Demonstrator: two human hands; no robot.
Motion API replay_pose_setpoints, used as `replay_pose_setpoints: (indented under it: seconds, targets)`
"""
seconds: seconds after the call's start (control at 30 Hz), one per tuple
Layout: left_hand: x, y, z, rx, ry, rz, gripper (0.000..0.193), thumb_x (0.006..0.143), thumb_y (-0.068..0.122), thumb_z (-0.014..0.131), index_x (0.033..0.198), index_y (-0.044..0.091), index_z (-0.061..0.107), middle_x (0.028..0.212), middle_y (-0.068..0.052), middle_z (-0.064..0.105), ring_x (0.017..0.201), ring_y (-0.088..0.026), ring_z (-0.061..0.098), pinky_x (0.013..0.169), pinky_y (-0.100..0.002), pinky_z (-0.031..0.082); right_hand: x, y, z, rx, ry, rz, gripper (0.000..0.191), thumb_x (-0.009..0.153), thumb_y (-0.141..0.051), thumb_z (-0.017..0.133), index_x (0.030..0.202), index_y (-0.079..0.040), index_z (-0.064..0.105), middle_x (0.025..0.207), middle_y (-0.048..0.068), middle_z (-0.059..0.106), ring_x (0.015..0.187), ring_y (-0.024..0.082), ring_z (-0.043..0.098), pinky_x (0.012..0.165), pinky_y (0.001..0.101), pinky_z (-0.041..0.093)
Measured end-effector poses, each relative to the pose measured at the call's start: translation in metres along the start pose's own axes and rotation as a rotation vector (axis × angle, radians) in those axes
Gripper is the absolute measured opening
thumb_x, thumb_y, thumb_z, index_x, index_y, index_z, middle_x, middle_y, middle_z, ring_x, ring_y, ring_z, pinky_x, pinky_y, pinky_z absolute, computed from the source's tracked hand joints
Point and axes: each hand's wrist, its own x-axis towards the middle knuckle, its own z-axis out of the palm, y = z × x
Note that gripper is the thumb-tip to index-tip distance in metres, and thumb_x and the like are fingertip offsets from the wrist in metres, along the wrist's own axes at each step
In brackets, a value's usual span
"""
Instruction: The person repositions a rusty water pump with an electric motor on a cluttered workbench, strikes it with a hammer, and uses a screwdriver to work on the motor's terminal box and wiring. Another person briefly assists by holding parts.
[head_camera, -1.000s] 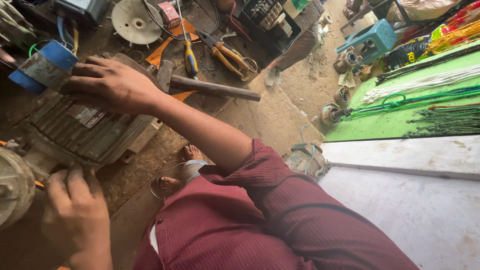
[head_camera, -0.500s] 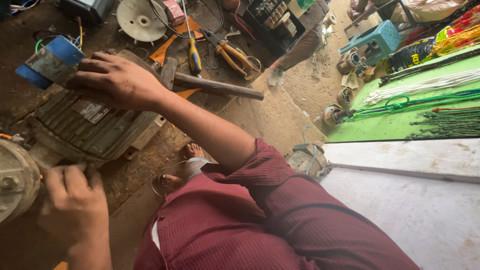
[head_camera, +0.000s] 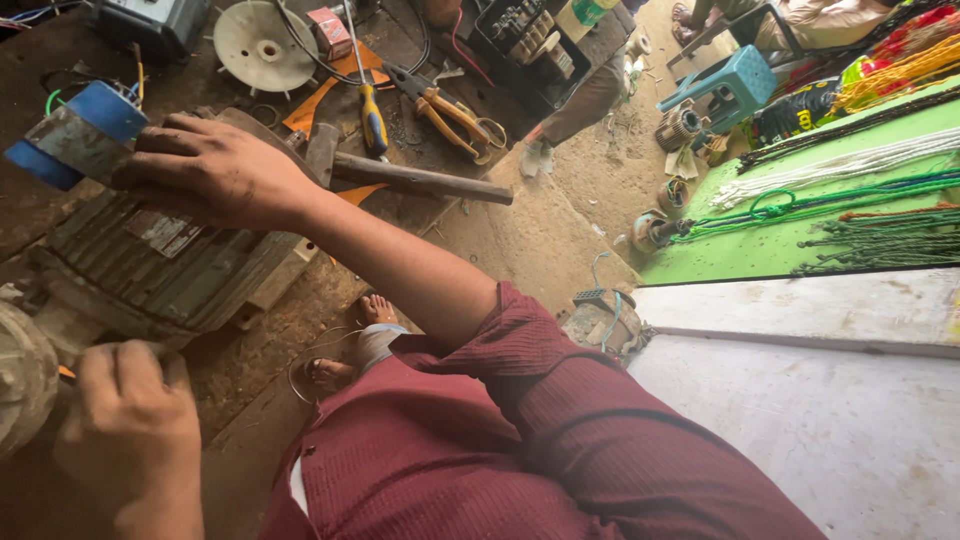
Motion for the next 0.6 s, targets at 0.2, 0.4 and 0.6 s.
replay_pose_setpoints:
  seconds: [0.2, 0.4, 0.6]
  targets:
    - [-0.004, 0.004, 0.0, -0.05, 0.048, 0.008, 0.013, 0.107, 0.015, 0.077, 0.105, 0.007, 0.066, 0.113, -0.005, 0.063, 0.088, -0.02, 0.071, 0.073, -0.028, 0.059, 0.012, -0.015, -0.019, -0.012, -0.029, 0.004, 0.032, 0.099, -0.042, 0.069, 0.125, -0.024, 0.067, 0.125, 0.002, 0.066, 0.117, 0.027, 0.062, 0.103, 0.0401, 0.053]
    - [-0.012, -0.005, 0.018, -0.017, -0.061, 0.021, 0.013, 0.099, 0.015, 0.071, 0.092, 0.01, 0.063, 0.105, -0.002, 0.064, 0.085, -0.017, 0.071, 0.074, -0.027, 0.059, 0.016, -0.013, -0.02, -0.04, -0.057, 0.036, 0.034, 0.098, -0.045, 0.066, 0.126, -0.027, 0.067, 0.128, 0.002, 0.066, 0.119, 0.026, 0.062, 0.107, 0.0394, 0.052]
    - [-0.037, -0.008, 0.034, -0.366, 0.017, -0.059, 0.015, 0.1, 0.015, 0.076, 0.103, 0.003, 0.066, 0.111, -0.01, 0.063, 0.092, -0.021, 0.072, 0.085, -0.029, 0.06, 0.002, -0.033, -0.017, 0.026, 0.027, 0.034, 0.04, 0.098, -0.041, 0.067, 0.133, -0.023, 0.061, 0.134, 0.005, 0.063, 0.123, 0.028, 0.062, 0.112, 0.0431, 0.048]
